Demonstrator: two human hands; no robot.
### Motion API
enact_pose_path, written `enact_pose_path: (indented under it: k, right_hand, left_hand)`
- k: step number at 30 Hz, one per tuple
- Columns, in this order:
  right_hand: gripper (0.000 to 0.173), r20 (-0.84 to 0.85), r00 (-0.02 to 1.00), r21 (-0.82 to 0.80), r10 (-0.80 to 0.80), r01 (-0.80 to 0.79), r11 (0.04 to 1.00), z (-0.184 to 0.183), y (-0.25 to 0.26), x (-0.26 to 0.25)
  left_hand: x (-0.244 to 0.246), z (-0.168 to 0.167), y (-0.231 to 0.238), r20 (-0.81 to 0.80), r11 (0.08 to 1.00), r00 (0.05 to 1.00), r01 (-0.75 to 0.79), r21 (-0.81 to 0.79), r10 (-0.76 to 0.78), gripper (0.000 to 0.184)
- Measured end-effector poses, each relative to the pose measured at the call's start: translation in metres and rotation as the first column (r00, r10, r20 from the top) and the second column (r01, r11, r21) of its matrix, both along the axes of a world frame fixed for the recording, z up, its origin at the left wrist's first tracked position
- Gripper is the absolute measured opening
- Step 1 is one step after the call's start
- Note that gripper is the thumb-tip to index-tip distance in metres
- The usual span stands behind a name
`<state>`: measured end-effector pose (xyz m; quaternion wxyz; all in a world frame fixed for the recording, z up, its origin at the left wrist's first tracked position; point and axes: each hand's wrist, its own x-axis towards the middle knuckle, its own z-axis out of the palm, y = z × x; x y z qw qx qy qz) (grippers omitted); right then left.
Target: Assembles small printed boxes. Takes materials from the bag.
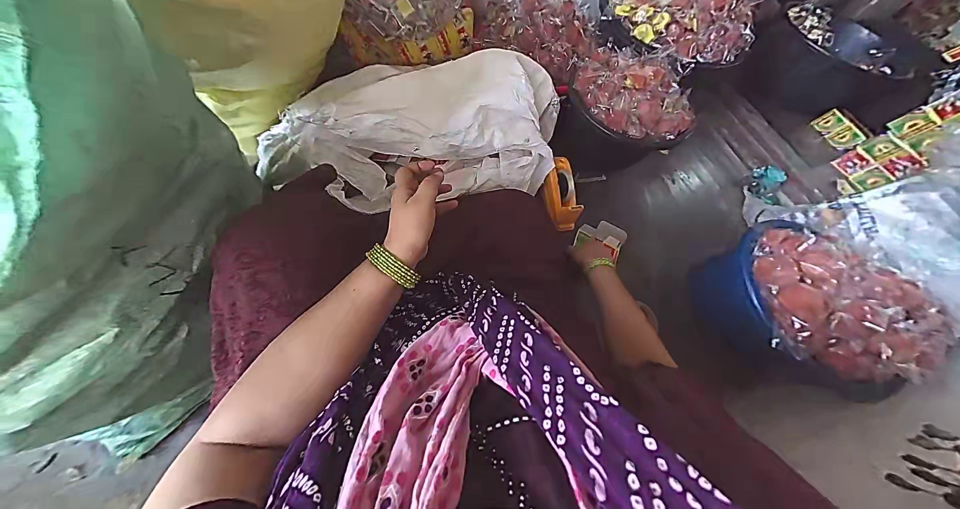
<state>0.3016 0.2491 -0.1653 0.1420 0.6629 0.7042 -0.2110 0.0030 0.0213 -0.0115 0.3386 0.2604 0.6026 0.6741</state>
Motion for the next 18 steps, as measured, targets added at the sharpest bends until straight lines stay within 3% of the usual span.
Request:
enact_pose_path:
  k: [6, 9, 12, 15, 18]
  right_hand:
    - [0.054, 0.003, 0.991, -0.067, 0.132, -0.131, 0.989, 0.023, 0.016, 0.014]
    - [0.045, 0.056, 0.994, 0.103, 0.096, -0.101, 0.990, 0.058, 0.005, 0.008]
    - [0.041, 0.001, 1.000, 0.328, -0.012, 0.011, 0.945, 0.119, -0.016, -0.013]
    - [0.040, -0.173, 0.955, 0.543, 0.242, -0.113, 0.832, 0.174, -0.053, -0.043]
    - [0.031, -0.314, 0.689, 0.759, 0.654, -0.232, 0.608, 0.194, -0.110, -0.080]
  left_hand:
    - [0.000, 0.006, -0.003, 0.016, 0.999, 0.999, 0.032, 0.022, -0.032, 0.042]
    - [-0.001, 0.007, 0.000, -0.006, 0.997, 0.997, 0.079, 0.013, -0.079, 0.038]
    - [0.001, 0.003, 0.003, -0.044, 0.983, 0.982, 0.180, -0.036, -0.182, 0.033]
    - [0.007, 0.003, 0.004, -0.035, 0.941, 0.943, 0.329, -0.081, -0.332, 0.046]
    - [0.013, 0.001, 0.005, 0.029, 0.906, 0.907, 0.421, -0.050, -0.420, 0.090]
